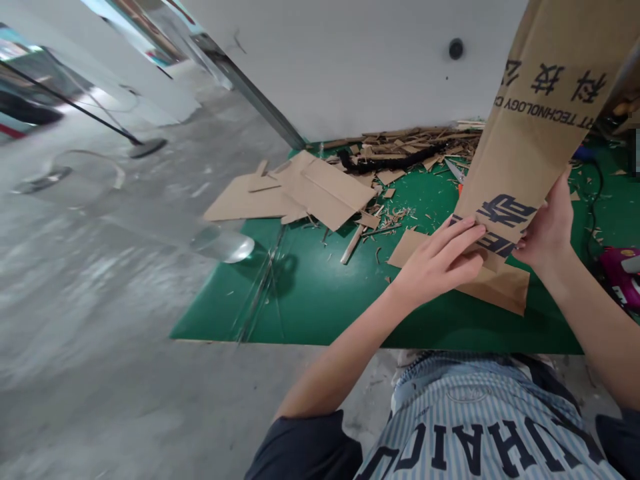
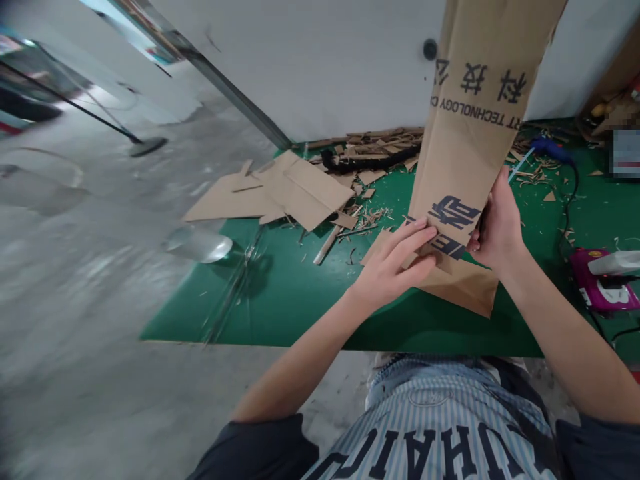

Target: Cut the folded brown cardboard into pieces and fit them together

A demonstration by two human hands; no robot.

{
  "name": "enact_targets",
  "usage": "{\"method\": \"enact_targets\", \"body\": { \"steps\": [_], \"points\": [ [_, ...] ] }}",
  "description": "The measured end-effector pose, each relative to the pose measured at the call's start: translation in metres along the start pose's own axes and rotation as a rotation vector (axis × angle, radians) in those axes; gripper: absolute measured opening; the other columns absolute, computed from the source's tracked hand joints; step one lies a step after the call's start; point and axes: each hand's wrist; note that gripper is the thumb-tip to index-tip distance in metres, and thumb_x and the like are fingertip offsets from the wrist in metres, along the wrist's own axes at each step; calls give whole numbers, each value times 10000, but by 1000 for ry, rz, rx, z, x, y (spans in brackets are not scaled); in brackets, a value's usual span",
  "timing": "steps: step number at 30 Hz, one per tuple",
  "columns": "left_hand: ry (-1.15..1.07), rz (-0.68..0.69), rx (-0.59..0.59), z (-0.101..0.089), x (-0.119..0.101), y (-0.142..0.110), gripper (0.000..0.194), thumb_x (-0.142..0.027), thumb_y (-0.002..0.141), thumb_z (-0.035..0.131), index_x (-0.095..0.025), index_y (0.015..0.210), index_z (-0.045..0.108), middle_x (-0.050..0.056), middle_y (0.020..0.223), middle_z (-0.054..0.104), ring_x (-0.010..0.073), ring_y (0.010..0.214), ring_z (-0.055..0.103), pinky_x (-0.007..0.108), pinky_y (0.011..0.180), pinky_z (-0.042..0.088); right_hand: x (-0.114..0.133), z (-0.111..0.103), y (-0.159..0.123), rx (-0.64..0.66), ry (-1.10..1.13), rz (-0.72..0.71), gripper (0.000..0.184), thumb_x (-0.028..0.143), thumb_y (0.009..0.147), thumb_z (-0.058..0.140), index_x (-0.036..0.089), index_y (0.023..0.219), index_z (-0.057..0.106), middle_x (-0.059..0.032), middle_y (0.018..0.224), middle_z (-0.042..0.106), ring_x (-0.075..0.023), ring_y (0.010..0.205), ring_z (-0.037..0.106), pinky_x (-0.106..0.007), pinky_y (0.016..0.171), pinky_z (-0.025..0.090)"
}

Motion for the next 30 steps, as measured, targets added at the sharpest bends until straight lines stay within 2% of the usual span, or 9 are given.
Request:
{"method": "enact_targets", "body": {
  "steps": [4,7,9,11,14,16,20,23,30],
  "points": [
    [39,4,31,-5,7,5,181,-280,955,633,-343,1124,643,32,1497,566,253,1508,426,518,1255,400,-8,-2,5,-105,107,-10,565,795,811,493,240,798,596,70,501,395,-60,357,292,-207,350,219],
    [-20,16,13,-8,13,12,461,-502,856,744,-355,1263,583,69,1587,460,323,1553,333,584,1273,330,-16,-1,10,-193,78,-22,409,596,745,742,238,820,559,95,507,401,-52,360,269,-197,322,212],
    [-116,-156,-138,-10,14,19,581,-569,873,697,-347,1369,493,98,1629,388,337,1553,327,575,1235,385,-21,0,12,-157,46,-6,388,540,743,771,229,838,559,89,534,437,-48,368,280,-200,315,218],
    [-261,-417,-242,-10,13,26,533,-542,925,635,-309,1375,469,125,1595,431,333,1463,468,526,1123,516,-26,1,13,-122,9,4,369,521,765,761,220,864,573,76,568,473,-43,373,283,-206,315,225],
    [-525,-707,-108,-8,13,34,350,-460,937,636,-241,1195,548,123,1272,696,283,1074,725,470,895,635,-31,3,15,-89,-54,16,353,517,801,737,217,906,585,71,584,470,-45,376,283,-217,326,230],
    [-635,-790,-67,-4,19,34,243,-395,932,635,-228,1086,549,88,1079,757,253,927,751,461,842,648,-35,3,18,-104,-87,-10,387,565,811,723,228,922,569,80,585,433,-53,381,293,-222,338,229],
    [-545,-732,-361,3,49,24,270,-330,903,632,-239,1128,515,82,1232,714,244,1161,698,450,1014,591,-45,-4,28,-228,-101,-119,515,735,819,621,264,1000,518,61,730,494,-55,412,335,-221,362,231],
    [-393,-690,-535,1,74,14,350,-334,884,632,-236,1197,510,105,1318,663,247,1258,644,450,1074,544,-53,-12,33,-202,-214,-113,576,817,869,443,287,1082,513,40,784,519,-70,423,342,-233,395,257],
    [-277,-687,-544,-3,78,10,349,-358,882,632,-234,1207,608,84,1161,735,222,1172,682,420,1117,515,-66,-2,27,-91,-958,-285,458,453,1005,348,153,1236,607,-77,744,619,-202,583,533,-339,604,408]
  ]
}}
Point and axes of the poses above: each hand's wrist, its own y-axis towards the middle knuckle, its own z-axis out of the palm, x = y × z
